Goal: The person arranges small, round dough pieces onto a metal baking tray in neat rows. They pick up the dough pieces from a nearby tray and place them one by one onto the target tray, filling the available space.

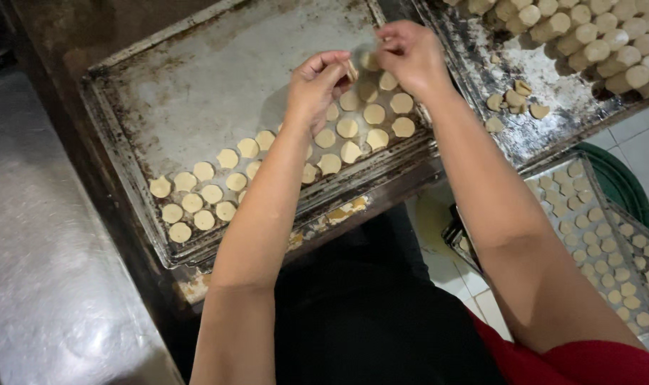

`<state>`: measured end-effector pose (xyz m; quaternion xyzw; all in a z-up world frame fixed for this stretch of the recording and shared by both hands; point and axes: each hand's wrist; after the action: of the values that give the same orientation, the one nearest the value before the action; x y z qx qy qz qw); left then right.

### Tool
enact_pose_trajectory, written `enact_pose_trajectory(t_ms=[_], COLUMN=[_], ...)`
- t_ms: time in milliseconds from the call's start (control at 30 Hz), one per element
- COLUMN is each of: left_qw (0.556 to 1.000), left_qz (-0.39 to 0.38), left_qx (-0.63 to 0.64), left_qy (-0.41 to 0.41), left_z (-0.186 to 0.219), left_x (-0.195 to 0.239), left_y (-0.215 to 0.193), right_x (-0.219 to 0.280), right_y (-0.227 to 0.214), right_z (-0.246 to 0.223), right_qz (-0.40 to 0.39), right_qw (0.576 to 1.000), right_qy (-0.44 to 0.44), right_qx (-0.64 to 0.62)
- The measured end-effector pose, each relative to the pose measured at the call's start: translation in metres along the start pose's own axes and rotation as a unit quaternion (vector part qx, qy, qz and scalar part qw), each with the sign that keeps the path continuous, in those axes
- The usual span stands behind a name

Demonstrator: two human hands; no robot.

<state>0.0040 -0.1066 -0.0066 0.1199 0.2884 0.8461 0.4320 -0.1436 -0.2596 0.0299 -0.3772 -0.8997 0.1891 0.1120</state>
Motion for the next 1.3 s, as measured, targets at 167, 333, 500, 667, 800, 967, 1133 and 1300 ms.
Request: enact_pose_trajectory(t_ms=[167, 333, 500, 667, 800, 967, 1133, 1300], left_qw=[0.995, 0.996, 0.997, 0.990, 0.992, 0.899, 0.754, 0.723], left_qz=[-0.009, 0.009, 0.013, 0.006, -0.005, -0.021, -0.025, -0.068], left_qx=[-0.095, -0.083, -0.068, -0.133, -0.124, -0.428, -0.650, -0.656], left_qy=[0.018, 0.036, 0.019, 0.039, 0.018, 0.090, 0.091, 0.208], left_z=[0.010, 0.013, 0.023, 0.035, 0.041, 0.077, 0.106, 0.101], left_x=[0.005, 0.010, 0.020, 0.025, 0.032, 0.045, 0.066, 0.073], left_y=[-0.012, -0.035, -0.045, -0.063, -0.065, -0.058, -0.048, -0.050], right_x=[0.004, -0.001, 0.018, 0.013, 0.018, 0.013, 0.013, 0.022], right_y=[0.031, 0.033, 0.064, 0.060, 0.080, 0.076, 0.086, 0.074], right_z=[0.003, -0.013, -0.025, -0.027, -0.034, -0.039, -0.031, -0.021], right_qz=[-0.046, -0.034, -0.082, -0.004, -0.073, -0.035, -0.067, 0.017], right_qw=[0.995, 0.998, 0.990, 0.992, 0.996, 0.997, 0.996, 0.993], right_qy=[-0.024, -0.054, 0.034, -0.083, -0.042, -0.060, -0.061, -0.098], right_qx=[-0.081, 0.008, -0.107, 0.100, -0.022, 0.039, 0.001, 0.060])
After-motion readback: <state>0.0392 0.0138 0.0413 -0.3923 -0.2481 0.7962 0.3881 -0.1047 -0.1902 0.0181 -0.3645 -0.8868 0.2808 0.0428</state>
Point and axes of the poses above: each hand's wrist, its own x-axis away from the middle knuckle, its own y-axis out of the palm, z = x × y, and after that the axes turned 12 degrees about y, right-handed
